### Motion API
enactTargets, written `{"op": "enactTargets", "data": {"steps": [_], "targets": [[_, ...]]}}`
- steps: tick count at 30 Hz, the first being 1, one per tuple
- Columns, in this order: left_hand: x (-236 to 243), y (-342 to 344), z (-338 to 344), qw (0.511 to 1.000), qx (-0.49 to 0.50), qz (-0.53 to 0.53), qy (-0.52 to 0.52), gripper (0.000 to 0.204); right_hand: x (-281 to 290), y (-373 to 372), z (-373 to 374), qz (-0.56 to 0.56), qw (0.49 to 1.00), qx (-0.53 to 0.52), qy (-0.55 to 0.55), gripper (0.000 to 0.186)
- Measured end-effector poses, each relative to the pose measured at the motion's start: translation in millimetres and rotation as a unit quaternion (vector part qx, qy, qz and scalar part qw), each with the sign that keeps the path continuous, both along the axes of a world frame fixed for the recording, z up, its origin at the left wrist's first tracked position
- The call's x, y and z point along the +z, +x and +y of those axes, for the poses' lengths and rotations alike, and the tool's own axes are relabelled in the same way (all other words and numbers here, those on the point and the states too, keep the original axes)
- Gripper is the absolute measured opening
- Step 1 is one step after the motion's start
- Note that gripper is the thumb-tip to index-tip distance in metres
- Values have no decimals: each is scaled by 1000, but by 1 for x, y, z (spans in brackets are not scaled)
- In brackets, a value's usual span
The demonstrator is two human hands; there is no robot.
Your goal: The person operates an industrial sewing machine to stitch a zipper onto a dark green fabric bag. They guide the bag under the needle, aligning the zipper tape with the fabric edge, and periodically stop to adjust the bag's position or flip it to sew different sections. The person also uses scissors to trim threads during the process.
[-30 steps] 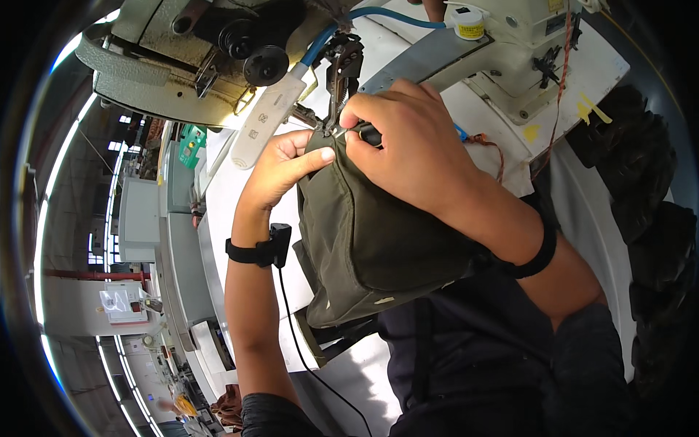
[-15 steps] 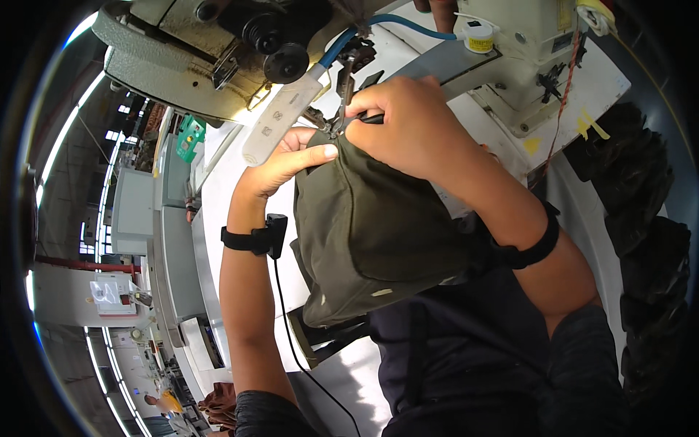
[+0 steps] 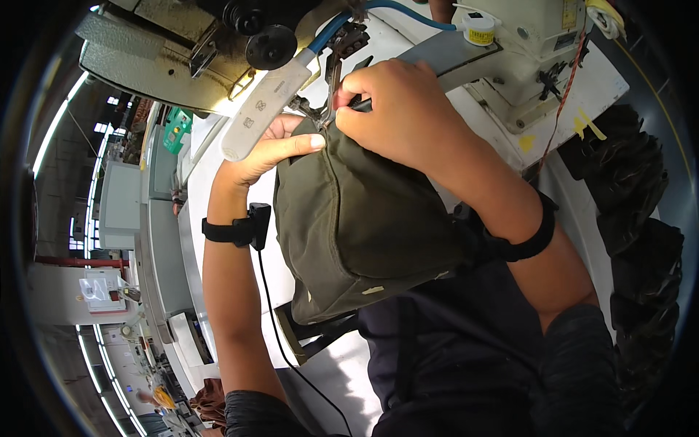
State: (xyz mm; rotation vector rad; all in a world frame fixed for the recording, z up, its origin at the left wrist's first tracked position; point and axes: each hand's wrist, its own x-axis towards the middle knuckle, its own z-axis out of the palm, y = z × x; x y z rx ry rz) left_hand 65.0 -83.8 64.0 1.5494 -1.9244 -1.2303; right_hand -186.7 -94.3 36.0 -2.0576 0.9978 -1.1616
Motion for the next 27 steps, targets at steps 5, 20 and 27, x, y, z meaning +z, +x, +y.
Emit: {"op": "enactTargets", "data": {"steps": [5,20,27], "targets": [[1,3,2,999,36,0,12,42,17,0,-4,61,993,23,102,24],[-2,-2,9,997,36,33,-55,49,11,-4,-33,62,978,131,149,25],[-4,3,6,997,30,50,-52,46,22,-2,-25,55,976,132,167,20]]}}
